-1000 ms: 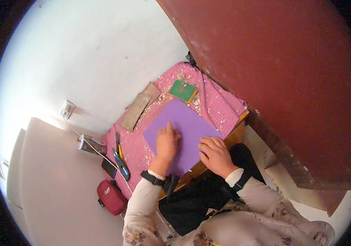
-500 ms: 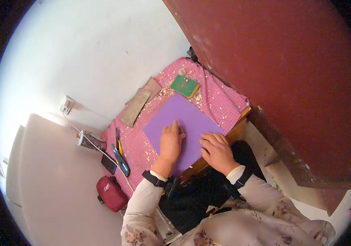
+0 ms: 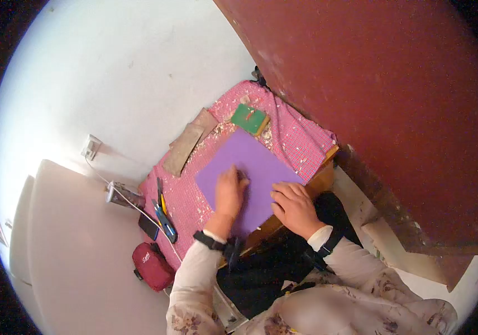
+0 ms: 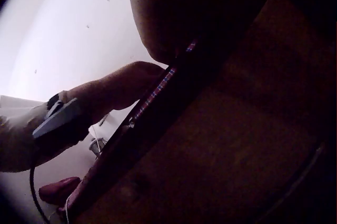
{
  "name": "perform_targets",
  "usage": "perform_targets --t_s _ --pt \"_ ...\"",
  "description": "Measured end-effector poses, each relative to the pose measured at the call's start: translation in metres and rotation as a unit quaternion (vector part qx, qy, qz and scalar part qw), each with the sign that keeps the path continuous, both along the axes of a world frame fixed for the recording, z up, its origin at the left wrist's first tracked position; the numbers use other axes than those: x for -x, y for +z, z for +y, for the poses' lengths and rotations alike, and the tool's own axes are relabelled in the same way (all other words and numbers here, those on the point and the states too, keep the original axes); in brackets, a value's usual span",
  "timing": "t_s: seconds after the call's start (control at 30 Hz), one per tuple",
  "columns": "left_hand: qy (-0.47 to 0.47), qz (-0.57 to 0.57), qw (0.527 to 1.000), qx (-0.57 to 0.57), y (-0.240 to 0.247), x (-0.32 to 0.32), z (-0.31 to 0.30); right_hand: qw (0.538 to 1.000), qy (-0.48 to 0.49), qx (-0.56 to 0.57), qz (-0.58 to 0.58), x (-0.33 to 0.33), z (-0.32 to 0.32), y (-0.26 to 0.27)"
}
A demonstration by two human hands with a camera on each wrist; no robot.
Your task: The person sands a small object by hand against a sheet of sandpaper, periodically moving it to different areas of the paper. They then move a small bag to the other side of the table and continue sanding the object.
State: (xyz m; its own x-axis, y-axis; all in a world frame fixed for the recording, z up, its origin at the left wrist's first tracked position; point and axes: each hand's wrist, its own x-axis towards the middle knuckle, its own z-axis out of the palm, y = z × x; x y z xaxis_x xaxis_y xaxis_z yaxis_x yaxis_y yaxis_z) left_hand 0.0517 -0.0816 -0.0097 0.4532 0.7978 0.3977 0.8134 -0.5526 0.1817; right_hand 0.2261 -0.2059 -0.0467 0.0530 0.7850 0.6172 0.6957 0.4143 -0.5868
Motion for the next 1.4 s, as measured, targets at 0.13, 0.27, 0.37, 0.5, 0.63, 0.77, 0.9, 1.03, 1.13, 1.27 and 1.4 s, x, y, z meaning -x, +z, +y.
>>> perform_targets --t_s 0.13,0.27,0.37,0.5,0.63,0.77,0.9,1.03,1.13,1.27,1.4 --pt "0.138 -0.028 0.983 0.120 0.018 0.007 0.038 1.000 -0.003 -0.011 -0.003 0.000 -0.001 0.002" --pt "0.109 -0.007 0.986 0.125 0.021 -0.008 0.015 1.000 -0.004 -0.014 0.003 -0.001 -0.001 0.002" --pt "0.006 0.042 0.999 0.010 0.012 -0.011 -0.011 1.000 -0.005 -0.014 0.011 0.000 0.002 0.000" --pt "0.033 0.005 0.998 0.057 0.004 0.005 0.021 1.000 -0.002 0.003 0.007 0.001 -0.002 0.003" --pt "0.125 -0.013 0.991 0.037 0.008 0.005 0.040 1.000 -0.009 -0.004 0.003 0.000 -0.002 0.003" --pt "0.035 0.041 0.999 0.002 0.015 -0.019 -0.018 1.000 -0.004 -0.011 0.011 0.000 -0.001 0.002" --pt "0.014 -0.002 1.000 -0.003 -0.006 -0.003 0.002 1.000 -0.001 0.000 0.006 0.001 -0.002 0.000" --pt "0.166 -0.003 0.982 0.091 0.011 0.010 0.044 1.000 -0.008 -0.015 -0.001 0.000 -0.003 0.003" --pt "0.134 -0.132 0.977 0.096 0.010 0.020 0.053 0.999 -0.012 -0.039 -0.004 -0.005 0.001 0.010" --pt "0.036 -0.432 0.870 0.236 0.009 0.029 0.037 0.999 0.011 0.033 -0.034 -0.005 0.020 0.026" --pt "0.052 -0.383 0.893 0.231 0.002 0.051 0.036 0.999 0.007 0.011 -0.029 0.000 0.048 0.016"
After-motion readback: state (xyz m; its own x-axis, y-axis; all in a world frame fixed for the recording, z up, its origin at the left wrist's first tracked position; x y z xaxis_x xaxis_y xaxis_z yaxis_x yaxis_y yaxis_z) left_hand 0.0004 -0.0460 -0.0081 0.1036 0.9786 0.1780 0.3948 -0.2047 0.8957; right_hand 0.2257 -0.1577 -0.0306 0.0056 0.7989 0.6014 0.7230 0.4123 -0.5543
